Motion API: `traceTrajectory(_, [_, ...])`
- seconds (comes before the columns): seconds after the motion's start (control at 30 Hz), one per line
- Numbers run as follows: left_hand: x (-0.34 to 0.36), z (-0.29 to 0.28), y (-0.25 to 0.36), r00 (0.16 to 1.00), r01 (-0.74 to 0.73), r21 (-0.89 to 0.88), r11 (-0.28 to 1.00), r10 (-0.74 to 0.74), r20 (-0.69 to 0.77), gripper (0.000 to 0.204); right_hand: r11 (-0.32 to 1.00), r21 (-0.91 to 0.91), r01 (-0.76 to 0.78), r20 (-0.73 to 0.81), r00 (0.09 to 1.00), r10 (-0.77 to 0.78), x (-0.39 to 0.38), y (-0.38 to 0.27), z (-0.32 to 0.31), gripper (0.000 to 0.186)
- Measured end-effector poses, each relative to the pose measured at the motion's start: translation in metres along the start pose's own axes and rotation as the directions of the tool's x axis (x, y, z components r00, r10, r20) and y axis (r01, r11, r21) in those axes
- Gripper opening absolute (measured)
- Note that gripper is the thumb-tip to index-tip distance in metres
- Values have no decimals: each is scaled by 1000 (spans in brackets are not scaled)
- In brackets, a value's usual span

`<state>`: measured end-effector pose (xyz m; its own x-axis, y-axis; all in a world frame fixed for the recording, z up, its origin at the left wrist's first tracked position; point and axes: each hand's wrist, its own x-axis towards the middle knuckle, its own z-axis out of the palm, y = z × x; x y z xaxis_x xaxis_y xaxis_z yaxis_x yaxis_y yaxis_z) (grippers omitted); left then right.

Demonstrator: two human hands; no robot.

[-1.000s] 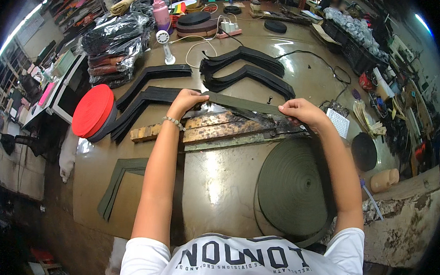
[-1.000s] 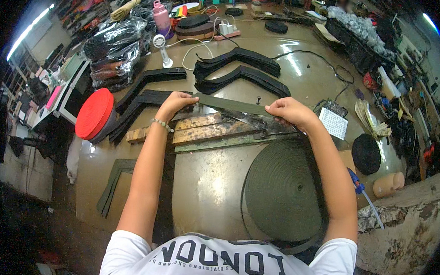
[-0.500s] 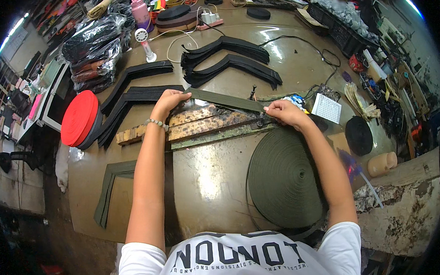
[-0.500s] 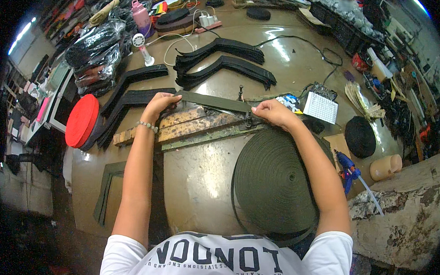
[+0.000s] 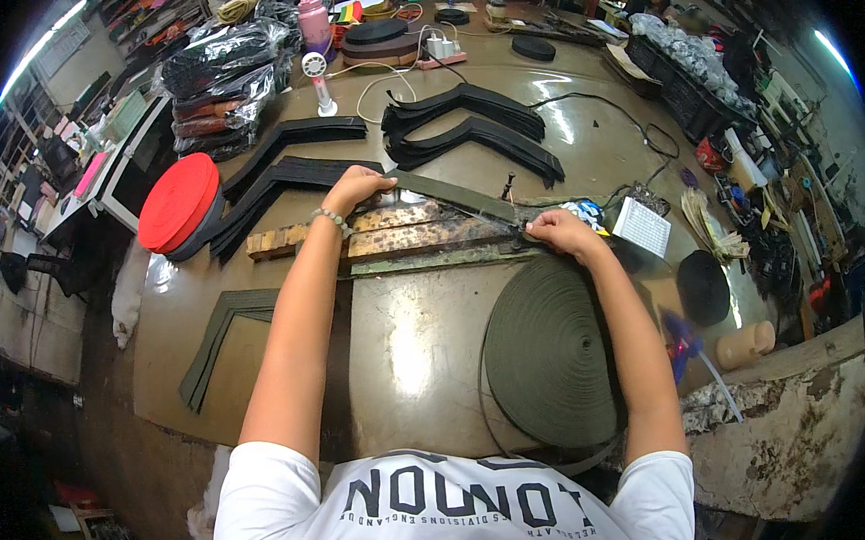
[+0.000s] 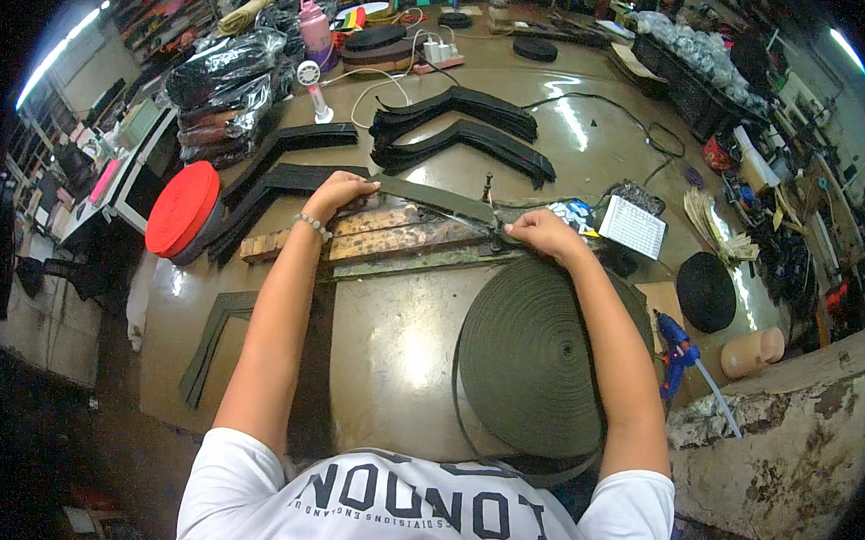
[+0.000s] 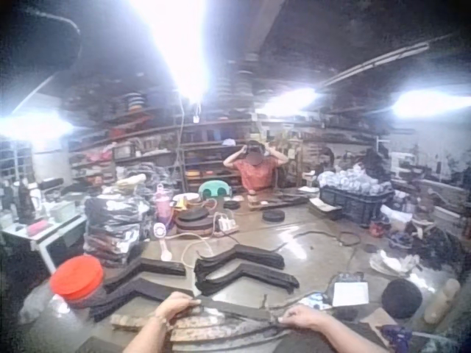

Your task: The person cuts strips from a roll of green fabric using a handheld cutting tool on a metal worktable. They repeatedly measure, cut, and stack the resulting strips while a small dog remains on the floor nearby.

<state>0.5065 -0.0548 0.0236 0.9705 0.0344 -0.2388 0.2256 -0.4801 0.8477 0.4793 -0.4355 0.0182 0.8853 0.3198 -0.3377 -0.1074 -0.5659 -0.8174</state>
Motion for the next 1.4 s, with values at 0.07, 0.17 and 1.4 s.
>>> traceTrajectory(0.07, [-3, 0, 3, 1000, -11, -10, 1000, 11, 27, 29, 1000, -2, 7, -28, 1000, -7, -5, -4, -3, 29])
traceTrajectory(0.17, [-14, -1, 12, 993, -112, -59, 992, 109, -45, 32, 999, -15, -32, -153, 988, 29, -21, -22, -14, 27])
traceTrajectory(1.4, [9, 31, -25, 989, -79, -140, 987, 60, -135, 34, 751, -628, 203, -92, 939, -330, 48, -140, 71, 43])
